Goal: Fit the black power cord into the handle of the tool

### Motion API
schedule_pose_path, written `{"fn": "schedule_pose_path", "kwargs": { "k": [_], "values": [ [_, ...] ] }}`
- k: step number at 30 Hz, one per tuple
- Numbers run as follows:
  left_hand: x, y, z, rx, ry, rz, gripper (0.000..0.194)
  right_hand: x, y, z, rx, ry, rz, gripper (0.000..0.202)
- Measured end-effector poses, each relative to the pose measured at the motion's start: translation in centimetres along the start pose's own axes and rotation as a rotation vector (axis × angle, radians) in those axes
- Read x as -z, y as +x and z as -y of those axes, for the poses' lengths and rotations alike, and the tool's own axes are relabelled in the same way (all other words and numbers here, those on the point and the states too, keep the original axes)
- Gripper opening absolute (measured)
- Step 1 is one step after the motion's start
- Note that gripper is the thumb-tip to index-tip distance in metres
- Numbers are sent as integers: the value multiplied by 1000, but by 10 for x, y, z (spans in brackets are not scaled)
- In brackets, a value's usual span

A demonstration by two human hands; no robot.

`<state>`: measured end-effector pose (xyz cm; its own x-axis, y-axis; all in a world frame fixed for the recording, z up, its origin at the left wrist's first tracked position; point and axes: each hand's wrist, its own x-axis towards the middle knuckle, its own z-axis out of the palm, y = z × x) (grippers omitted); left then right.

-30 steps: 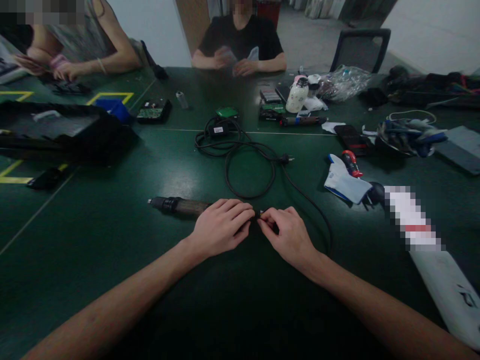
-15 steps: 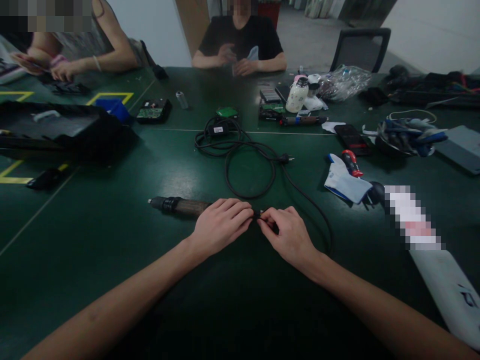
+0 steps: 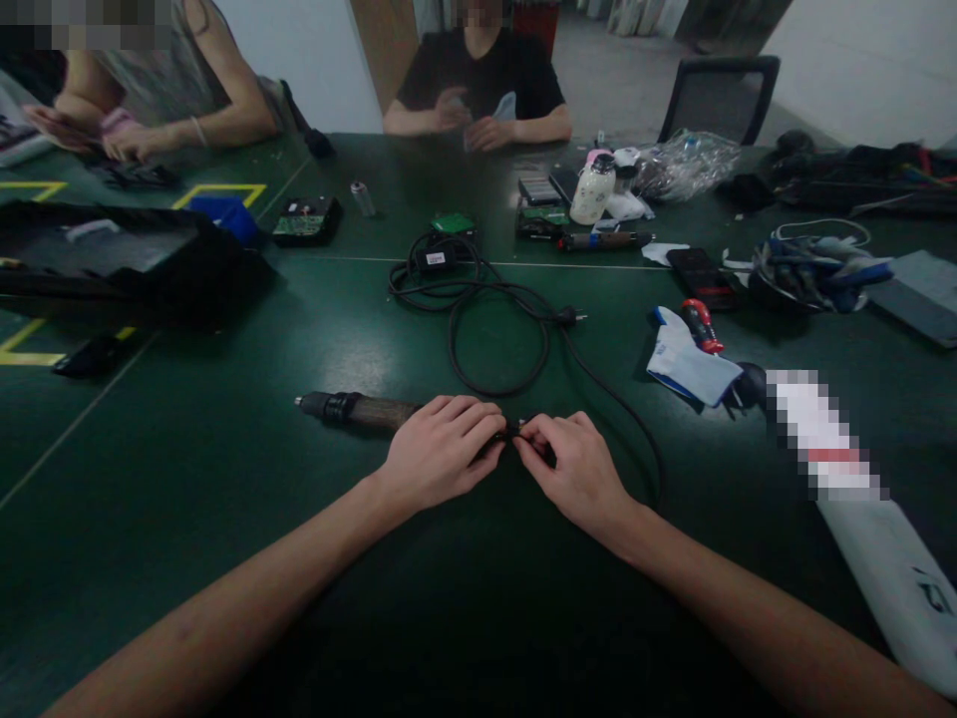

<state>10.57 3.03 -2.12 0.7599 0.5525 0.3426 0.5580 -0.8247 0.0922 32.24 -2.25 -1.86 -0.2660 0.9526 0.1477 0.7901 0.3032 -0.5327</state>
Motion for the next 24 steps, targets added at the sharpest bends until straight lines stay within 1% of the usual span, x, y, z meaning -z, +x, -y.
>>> {"fn": "schedule_pose_path", "kwargs": {
  "k": [8,12,16,20,24],
  "values": [
    [1,0,-1,0,11,0,21,0,0,0,-7,0,6,8],
    [1,0,0,-31,13,18,22,-1,0,0,-3,-1,6,8],
    [1,0,0,-5,23,6,20,-1,0,0,-1,3,3,7],
    [1,0,-1,-16,16,34,24,1,0,1,-3,4,18,8],
    [1,0,0,-7,24,10,20,2,0,3,0,5,11,8]
  ]
}}
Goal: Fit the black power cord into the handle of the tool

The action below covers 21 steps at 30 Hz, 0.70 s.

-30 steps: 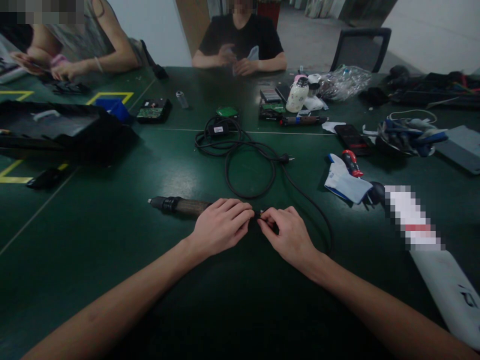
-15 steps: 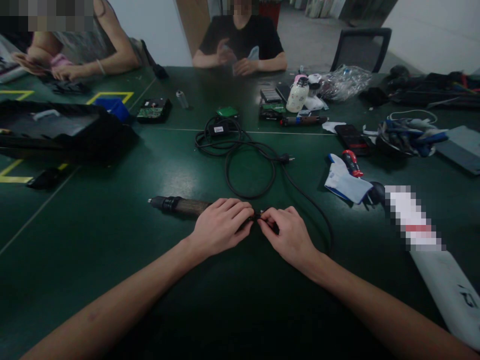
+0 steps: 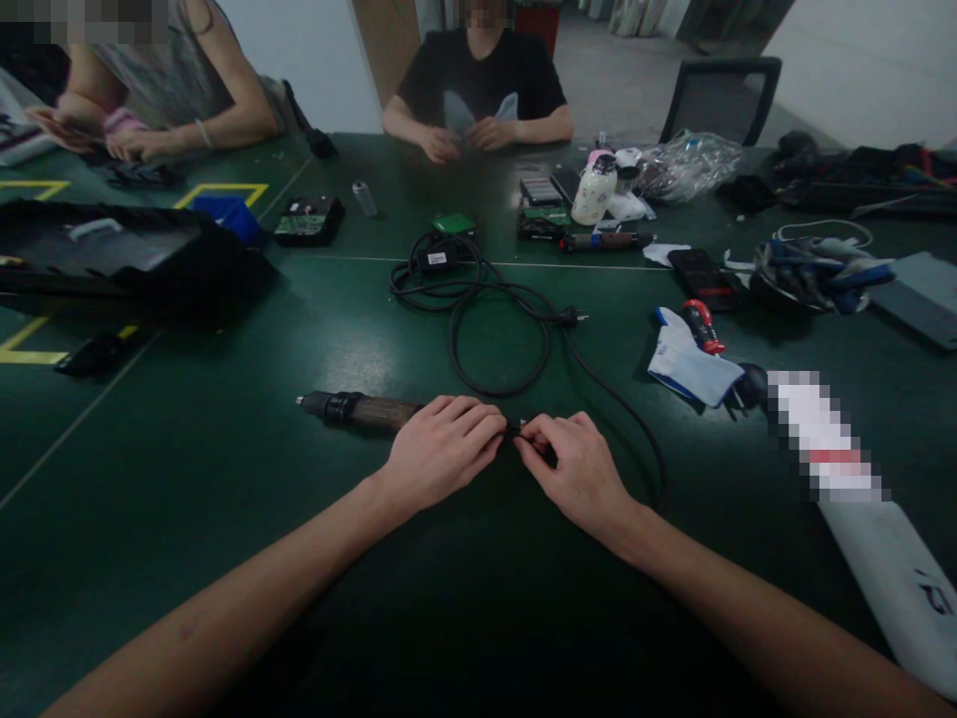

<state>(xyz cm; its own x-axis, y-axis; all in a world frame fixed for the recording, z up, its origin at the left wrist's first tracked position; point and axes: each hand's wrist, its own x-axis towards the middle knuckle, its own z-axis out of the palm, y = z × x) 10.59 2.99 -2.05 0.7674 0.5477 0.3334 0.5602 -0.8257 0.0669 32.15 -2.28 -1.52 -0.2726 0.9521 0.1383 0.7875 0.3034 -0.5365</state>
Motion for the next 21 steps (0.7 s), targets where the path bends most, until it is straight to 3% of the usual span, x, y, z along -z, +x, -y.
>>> {"fn": "schedule_pose_path", "kwargs": {
  "k": [21],
  "values": [
    [-1,0,0,-4,3,9,20,-4,-1,-2,1,-11,-21,6]
  ]
}}
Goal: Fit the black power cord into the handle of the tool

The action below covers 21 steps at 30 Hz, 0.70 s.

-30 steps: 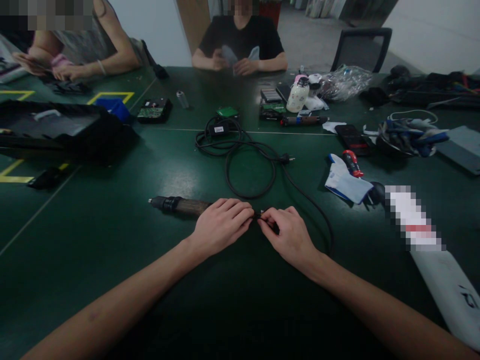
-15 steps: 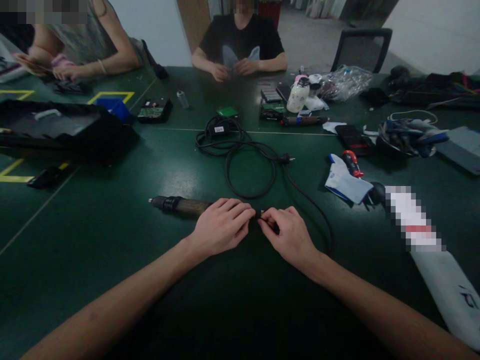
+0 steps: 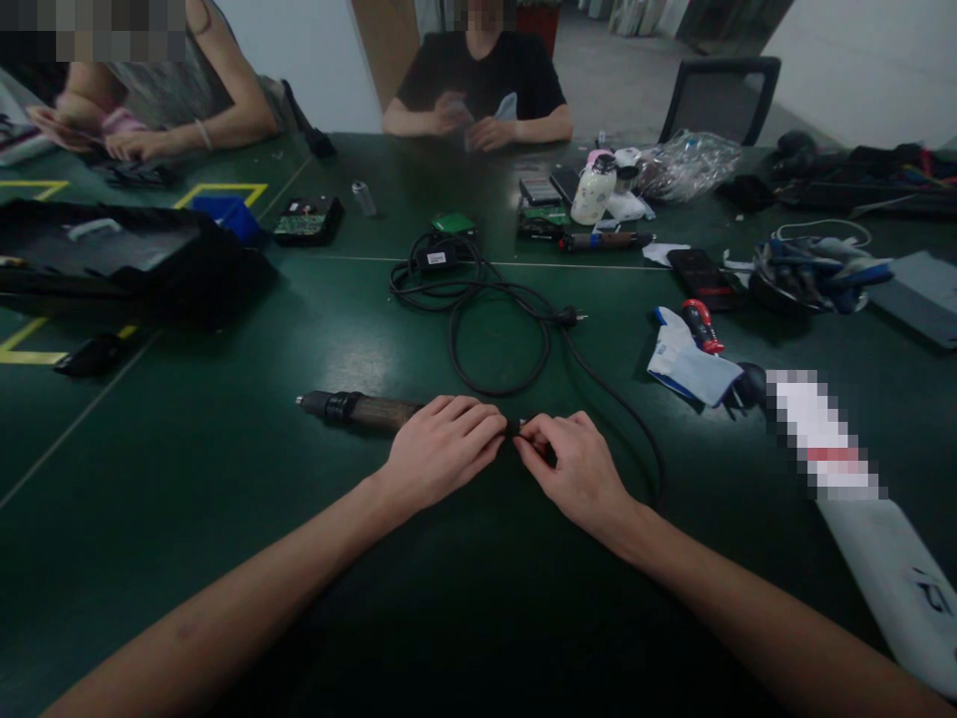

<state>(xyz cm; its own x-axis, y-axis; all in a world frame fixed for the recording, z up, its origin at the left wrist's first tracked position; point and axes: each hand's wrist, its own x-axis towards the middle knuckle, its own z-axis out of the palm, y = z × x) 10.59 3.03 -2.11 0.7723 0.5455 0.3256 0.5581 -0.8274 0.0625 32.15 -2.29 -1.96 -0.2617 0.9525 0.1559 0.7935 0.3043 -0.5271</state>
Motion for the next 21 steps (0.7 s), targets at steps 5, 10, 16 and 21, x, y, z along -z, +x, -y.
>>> {"fn": "schedule_pose_path", "kwargs": {
  "k": [5,10,16,21],
  "values": [
    [0,0,0,5,-14,-12,23,1,0,1,10,-5,0,8],
    [1,0,0,-19,5,0,22,2,1,1,4,-2,11,9],
    [1,0,0,-10,-4,-7,24,0,0,0,1,2,4,8],
    [0,0,0,5,-5,-18,20,-1,0,0,1,4,-7,8]
  ]
}}
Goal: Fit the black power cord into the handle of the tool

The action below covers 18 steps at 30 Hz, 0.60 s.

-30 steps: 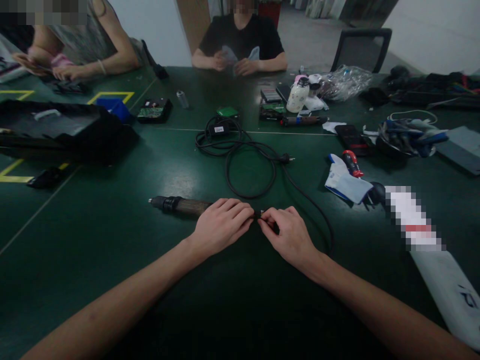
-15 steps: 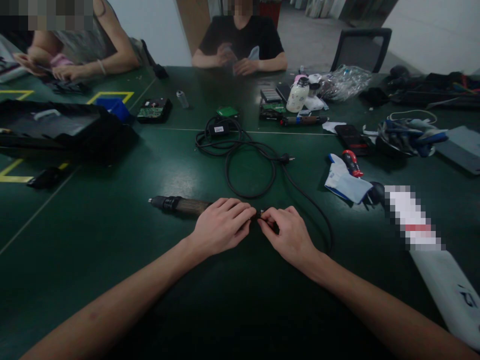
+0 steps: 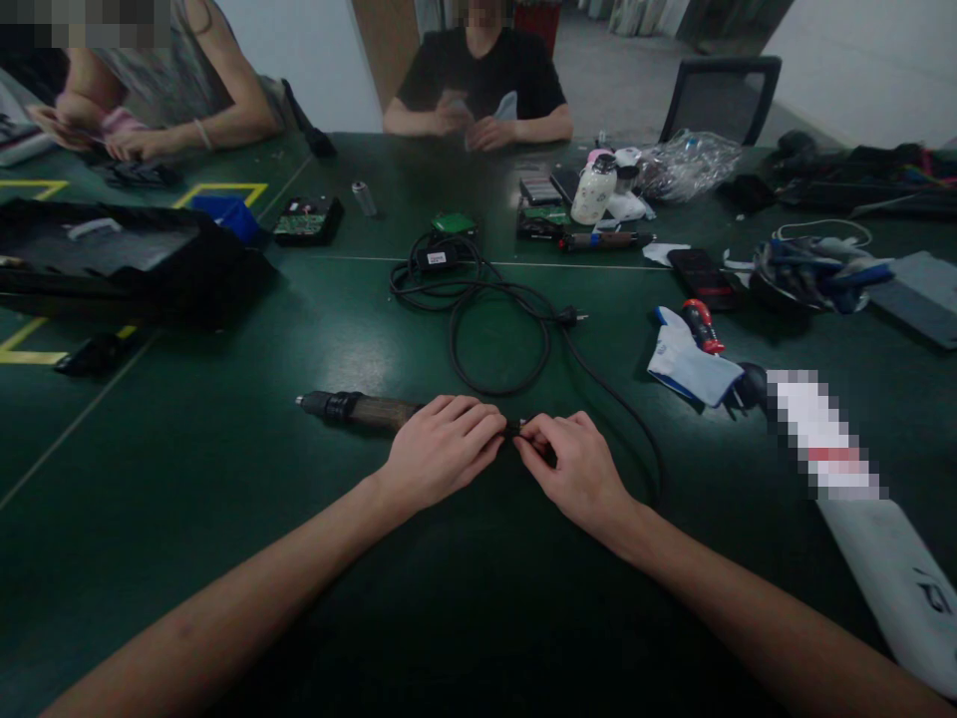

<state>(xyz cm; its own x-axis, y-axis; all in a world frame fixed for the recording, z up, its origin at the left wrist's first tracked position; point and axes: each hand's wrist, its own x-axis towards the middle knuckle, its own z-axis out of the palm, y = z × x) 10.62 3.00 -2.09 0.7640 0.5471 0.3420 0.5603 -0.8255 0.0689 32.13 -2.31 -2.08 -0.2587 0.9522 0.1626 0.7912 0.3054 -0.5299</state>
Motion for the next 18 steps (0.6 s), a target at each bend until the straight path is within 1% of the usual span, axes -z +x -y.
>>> {"fn": "schedule_pose_path", "kwargs": {
  "k": [4,9,14,18],
  "values": [
    [1,0,-1,-9,-8,23,25,2,0,1,2,-2,17,8],
    [2,0,-1,-5,4,29,20,2,1,1,-1,3,17,8],
    [2,0,-1,-12,-4,37,24,3,0,1,-1,4,19,7],
    [2,0,-1,-10,5,22,20,3,0,1,-1,3,24,8]
  ]
}}
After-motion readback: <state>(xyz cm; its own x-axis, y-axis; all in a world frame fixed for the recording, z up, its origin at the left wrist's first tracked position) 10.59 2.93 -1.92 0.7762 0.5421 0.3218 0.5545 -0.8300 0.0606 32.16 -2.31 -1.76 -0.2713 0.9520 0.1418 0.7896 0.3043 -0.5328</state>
